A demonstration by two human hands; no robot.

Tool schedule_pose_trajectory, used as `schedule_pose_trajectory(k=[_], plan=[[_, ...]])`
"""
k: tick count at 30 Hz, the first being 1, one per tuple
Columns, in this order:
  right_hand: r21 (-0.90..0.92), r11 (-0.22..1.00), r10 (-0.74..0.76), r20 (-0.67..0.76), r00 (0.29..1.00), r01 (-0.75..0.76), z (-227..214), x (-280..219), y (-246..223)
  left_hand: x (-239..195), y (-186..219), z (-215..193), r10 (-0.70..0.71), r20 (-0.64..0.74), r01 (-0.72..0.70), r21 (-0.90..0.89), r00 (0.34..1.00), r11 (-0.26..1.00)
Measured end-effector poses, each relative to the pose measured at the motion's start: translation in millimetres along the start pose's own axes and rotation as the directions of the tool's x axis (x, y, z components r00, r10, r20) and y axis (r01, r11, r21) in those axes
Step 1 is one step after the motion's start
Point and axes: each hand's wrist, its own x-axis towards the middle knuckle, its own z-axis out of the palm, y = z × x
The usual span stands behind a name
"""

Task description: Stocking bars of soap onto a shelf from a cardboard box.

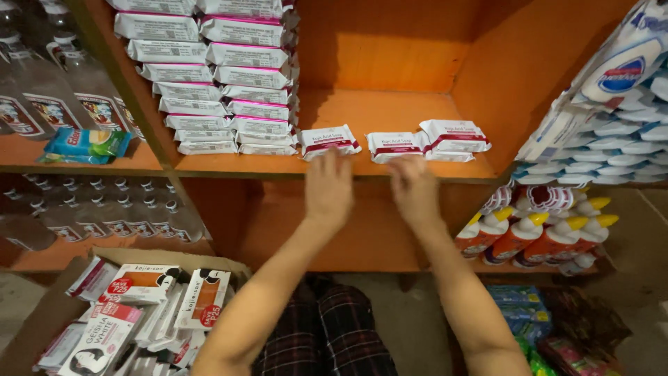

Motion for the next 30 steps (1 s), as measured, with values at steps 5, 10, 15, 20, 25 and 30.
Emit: schedule_pose_trajectory(k=[5,10,15,20,25,30], plan=[[0.033,0.941,-0.338,0.148,0.929,0.337,40.3,14.5,-39.2,-10.4,-30.5,10.9,0.037,-0.130,-0.024,0.101,0.991,0.995],[-0.053,0.949,-0.284,0.289,0.914,0.311,65.8,26.2,-32.0,6.8,-42.6,28.5,0.071,-0.126,-0.056,0.124,0.989,0.991],[-0.103,0.948,-0.242,0.382,0.892,0.301,91.9,41.5,-3.2,35.3,-50.5,52.4,0.074,-0.043,-0.067,0.136,0.996,0.988],[-0.210,0.904,-0.267,0.400,0.876,0.372,136.6,67.7,35.5,75.8,-69.5,80.4,0.048,0.045,-0.053,0.132,0.998,0.990],[-0.349,0.789,-0.312,0.481,0.819,0.506,211.3,93.6,98.7,106.0,-98.9,104.6,0.134,0.032,-0.137,0.121,0.990,0.983],[-0.259,0.917,-0.102,0.582,0.807,0.302,208.9,131.4,84.9,144.4,-123.7,134.2,0.240,0.128,-0.265,0.237,0.962,0.935]])
